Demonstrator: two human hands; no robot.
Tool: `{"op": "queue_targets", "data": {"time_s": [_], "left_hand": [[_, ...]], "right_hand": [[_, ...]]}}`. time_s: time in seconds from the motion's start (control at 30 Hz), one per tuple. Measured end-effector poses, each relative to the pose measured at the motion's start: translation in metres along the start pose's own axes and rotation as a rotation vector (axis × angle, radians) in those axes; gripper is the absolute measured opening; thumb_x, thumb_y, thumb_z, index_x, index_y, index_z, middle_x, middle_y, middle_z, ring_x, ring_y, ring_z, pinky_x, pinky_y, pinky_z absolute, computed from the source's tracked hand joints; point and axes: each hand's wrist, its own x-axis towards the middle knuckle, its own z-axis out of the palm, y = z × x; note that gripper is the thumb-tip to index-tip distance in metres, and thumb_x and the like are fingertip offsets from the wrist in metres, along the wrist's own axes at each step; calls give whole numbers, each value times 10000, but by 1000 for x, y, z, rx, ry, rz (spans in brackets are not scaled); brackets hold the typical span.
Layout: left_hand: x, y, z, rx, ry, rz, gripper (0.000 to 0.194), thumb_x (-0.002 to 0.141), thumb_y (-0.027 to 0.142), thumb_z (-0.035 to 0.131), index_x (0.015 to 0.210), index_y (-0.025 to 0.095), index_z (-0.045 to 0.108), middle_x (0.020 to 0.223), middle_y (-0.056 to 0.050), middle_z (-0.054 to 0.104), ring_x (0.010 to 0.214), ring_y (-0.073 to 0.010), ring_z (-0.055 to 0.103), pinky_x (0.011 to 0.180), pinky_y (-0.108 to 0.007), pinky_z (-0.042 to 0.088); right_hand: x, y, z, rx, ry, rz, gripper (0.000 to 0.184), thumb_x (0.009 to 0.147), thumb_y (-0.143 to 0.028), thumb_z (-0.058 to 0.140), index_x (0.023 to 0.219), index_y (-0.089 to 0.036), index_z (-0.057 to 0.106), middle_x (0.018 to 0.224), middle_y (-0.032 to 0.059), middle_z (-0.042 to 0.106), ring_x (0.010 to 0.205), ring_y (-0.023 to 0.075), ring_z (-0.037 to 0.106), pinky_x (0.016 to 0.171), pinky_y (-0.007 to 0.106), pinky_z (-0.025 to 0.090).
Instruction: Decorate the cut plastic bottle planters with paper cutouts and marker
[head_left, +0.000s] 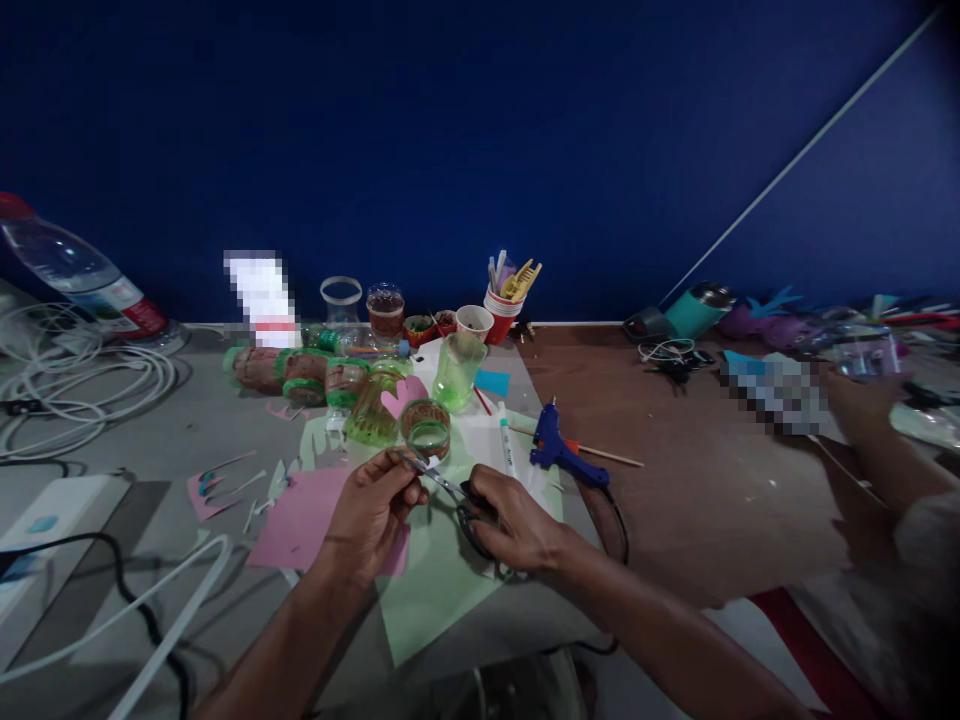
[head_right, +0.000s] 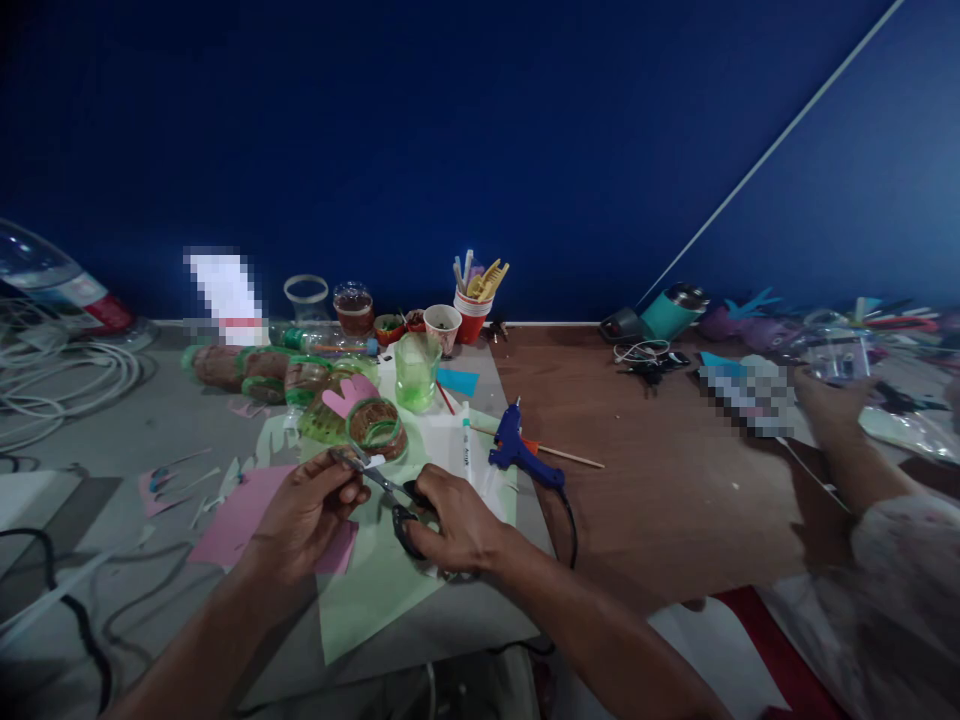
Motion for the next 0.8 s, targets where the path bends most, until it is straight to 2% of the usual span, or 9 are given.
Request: {"op": "queue_targets", "data": {"time_s": [0.57,0.8], "left_hand": [[0,-1,0,74,-11,-11,231,554,236,778,581,145,567,491,65,486,423,-46,427,478,-200,425],[4,-3,-6,199,29,76,192,588,235,743,629,138,582,516,60,514,409,-40,442,446,-180,372]], "right_hand": [[1,-2,2,-50,-51,77,158,704,-157,463,696,-212,315,688,-31,370,606,119,337,568,242,240],[1,-2,0,-141,-80,72,123,723,-153,474,712,-204,362,712,-26,387,619,117,353,576,243,254]]}}
